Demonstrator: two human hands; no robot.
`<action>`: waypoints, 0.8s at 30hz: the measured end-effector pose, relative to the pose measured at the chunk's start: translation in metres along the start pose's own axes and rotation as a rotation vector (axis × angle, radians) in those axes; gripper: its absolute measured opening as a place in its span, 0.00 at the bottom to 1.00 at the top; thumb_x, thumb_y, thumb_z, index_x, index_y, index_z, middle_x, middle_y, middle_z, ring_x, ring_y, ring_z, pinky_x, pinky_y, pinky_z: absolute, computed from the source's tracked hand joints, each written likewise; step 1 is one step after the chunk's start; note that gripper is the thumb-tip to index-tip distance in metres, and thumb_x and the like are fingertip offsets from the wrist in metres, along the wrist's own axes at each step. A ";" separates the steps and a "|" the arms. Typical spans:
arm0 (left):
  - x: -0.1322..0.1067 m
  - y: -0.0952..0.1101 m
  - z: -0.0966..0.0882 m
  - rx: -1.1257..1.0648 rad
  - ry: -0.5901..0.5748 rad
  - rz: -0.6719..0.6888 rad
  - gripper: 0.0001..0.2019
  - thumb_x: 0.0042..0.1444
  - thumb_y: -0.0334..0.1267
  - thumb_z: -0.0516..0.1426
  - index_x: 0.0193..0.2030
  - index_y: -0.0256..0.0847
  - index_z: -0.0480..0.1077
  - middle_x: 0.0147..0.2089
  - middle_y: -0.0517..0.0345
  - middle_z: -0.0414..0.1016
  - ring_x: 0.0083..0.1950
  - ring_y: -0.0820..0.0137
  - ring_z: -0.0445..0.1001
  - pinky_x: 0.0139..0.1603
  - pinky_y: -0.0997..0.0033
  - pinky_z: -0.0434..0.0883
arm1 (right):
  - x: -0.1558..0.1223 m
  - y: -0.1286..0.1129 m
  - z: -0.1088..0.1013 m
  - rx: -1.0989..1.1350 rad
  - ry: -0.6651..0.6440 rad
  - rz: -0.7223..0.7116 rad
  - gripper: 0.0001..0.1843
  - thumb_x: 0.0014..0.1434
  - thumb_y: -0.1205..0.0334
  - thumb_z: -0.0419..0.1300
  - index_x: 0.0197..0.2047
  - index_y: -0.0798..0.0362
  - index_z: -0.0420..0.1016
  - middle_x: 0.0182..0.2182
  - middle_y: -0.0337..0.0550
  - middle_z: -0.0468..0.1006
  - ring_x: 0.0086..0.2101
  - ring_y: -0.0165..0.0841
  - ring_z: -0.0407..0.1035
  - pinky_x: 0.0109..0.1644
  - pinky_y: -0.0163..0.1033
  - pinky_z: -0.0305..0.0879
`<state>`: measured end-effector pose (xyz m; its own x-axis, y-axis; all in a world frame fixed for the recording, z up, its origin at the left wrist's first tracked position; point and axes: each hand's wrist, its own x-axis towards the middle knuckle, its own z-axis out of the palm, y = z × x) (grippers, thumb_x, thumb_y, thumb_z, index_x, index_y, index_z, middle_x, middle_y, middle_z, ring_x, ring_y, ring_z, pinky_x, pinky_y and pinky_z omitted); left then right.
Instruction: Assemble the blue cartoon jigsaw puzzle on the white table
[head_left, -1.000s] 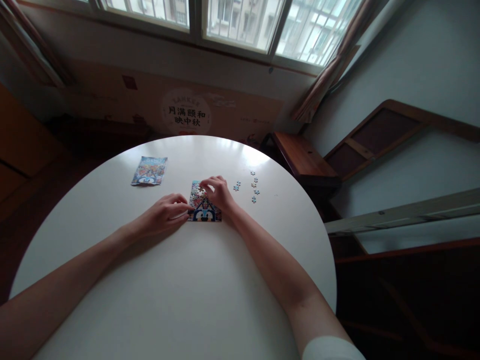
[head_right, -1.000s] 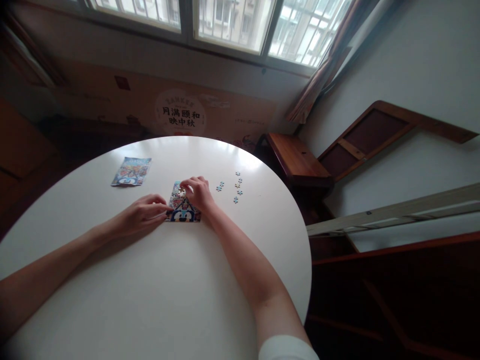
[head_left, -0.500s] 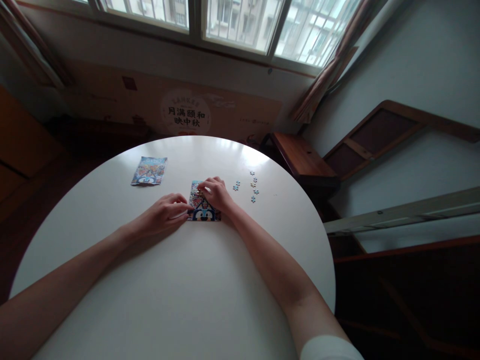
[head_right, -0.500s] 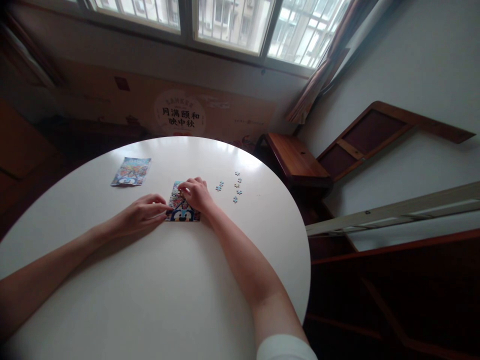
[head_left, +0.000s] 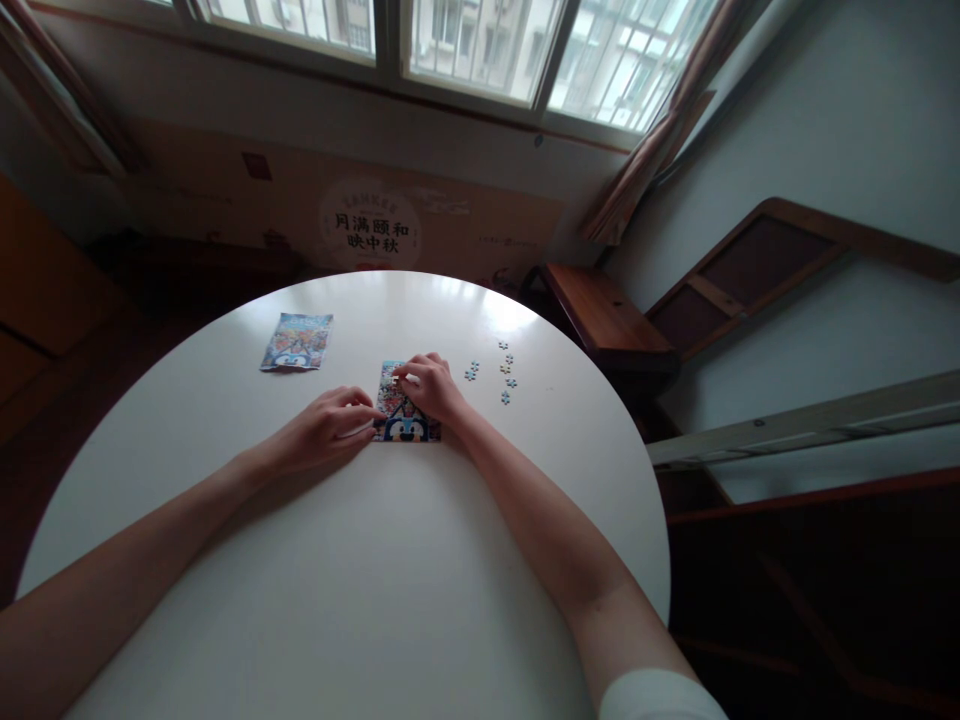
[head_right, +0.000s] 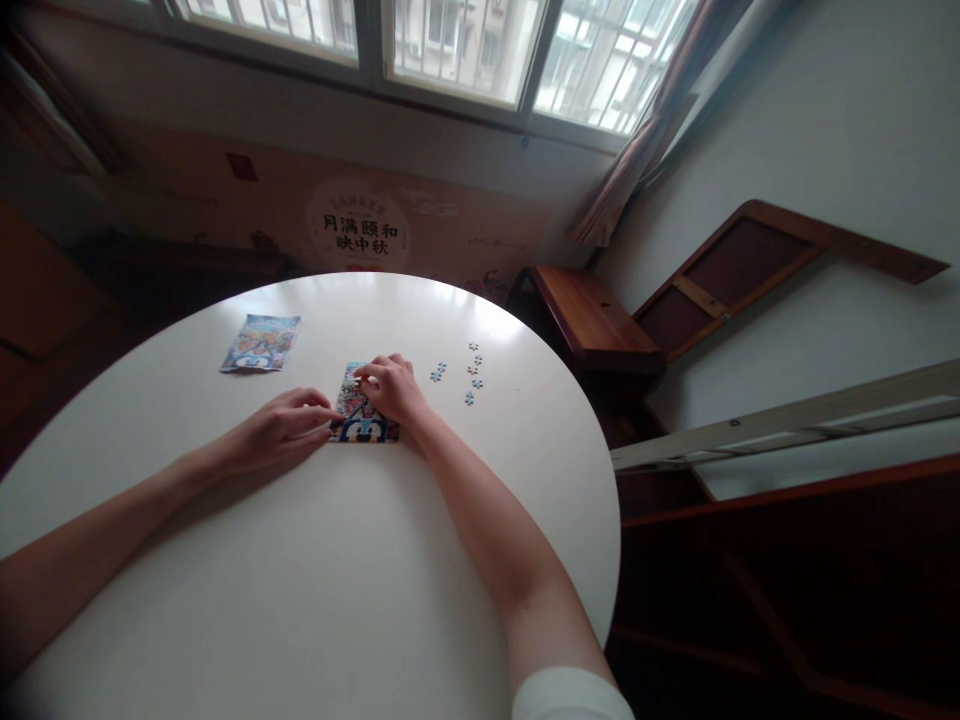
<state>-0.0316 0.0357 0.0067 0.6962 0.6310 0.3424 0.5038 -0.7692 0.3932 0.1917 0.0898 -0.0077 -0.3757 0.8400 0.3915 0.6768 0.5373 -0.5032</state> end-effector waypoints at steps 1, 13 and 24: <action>0.000 0.000 0.000 0.001 -0.001 0.000 0.13 0.61 0.39 0.55 0.50 0.44 0.74 0.45 0.51 0.71 0.44 0.68 0.70 0.46 0.68 0.69 | 0.000 0.000 0.000 0.005 0.008 -0.004 0.10 0.59 0.66 0.60 0.42 0.45 0.81 0.40 0.41 0.79 0.45 0.38 0.63 0.53 0.44 0.56; 0.001 0.000 0.000 -0.042 0.019 -0.015 0.13 0.60 0.39 0.55 0.50 0.45 0.76 0.44 0.51 0.72 0.43 0.67 0.71 0.47 0.68 0.69 | 0.002 0.003 0.002 0.030 0.016 0.039 0.16 0.59 0.71 0.56 0.43 0.46 0.81 0.38 0.40 0.81 0.44 0.38 0.64 0.53 0.44 0.57; 0.001 0.001 0.000 -0.034 0.015 -0.009 0.13 0.61 0.39 0.55 0.49 0.44 0.75 0.44 0.51 0.72 0.44 0.67 0.71 0.46 0.68 0.69 | 0.002 -0.002 -0.004 0.070 0.002 0.069 0.20 0.58 0.76 0.53 0.42 0.46 0.81 0.37 0.38 0.81 0.43 0.37 0.64 0.53 0.43 0.57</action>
<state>-0.0303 0.0354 0.0079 0.6836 0.6398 0.3511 0.4927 -0.7595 0.4247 0.1920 0.0898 -0.0026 -0.3286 0.8750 0.3555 0.6550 0.4823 -0.5817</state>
